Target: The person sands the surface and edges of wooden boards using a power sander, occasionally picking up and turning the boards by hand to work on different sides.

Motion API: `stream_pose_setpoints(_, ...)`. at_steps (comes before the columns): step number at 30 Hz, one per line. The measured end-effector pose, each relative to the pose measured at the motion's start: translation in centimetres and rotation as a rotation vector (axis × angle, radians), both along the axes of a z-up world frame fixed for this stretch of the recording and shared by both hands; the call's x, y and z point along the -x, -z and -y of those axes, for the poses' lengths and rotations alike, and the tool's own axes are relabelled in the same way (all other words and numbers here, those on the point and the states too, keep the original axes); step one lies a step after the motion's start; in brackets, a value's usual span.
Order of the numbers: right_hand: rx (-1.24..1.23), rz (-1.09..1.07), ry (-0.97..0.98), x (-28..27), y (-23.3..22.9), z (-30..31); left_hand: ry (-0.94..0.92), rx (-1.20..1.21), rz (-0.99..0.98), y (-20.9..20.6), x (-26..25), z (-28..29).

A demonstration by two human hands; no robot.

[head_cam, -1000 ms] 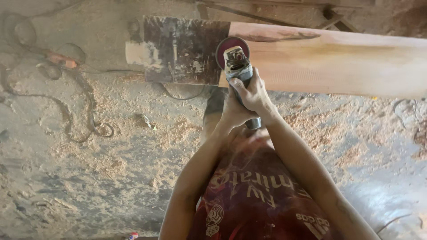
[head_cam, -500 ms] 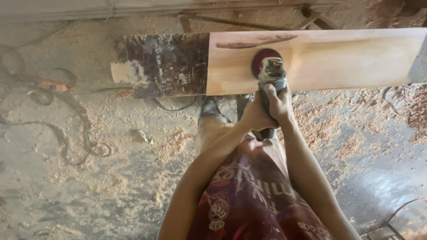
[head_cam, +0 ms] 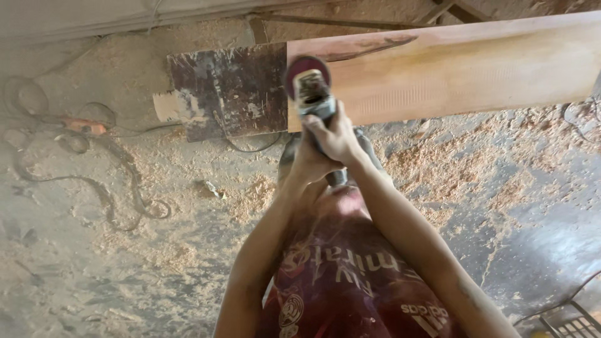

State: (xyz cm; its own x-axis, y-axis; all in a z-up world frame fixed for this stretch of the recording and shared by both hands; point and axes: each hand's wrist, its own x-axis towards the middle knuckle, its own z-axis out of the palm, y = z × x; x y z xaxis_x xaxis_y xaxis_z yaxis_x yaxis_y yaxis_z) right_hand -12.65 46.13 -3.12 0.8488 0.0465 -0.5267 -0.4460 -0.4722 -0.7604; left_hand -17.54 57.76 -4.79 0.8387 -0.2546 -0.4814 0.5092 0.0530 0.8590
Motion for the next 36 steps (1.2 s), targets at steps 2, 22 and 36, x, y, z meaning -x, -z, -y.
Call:
stream_pose_setpoints(2, -0.043, 0.106, -0.089, -0.4, -0.5, -1.6, -0.128, -0.053, 0.116, -0.1, 0.8, -0.9)
stream_pose_setpoints(22, -0.048, 0.189, 0.416, 2.2, -0.4, 20.3, 0.573, -0.221, 0.094, -1.5, -4.1, 18.1)
stream_pose_setpoints(36, -0.055, 0.255, 0.039, 3.4, 0.7, 4.9, 0.138, -0.196, 0.028, -1.4, 1.1, 3.0)
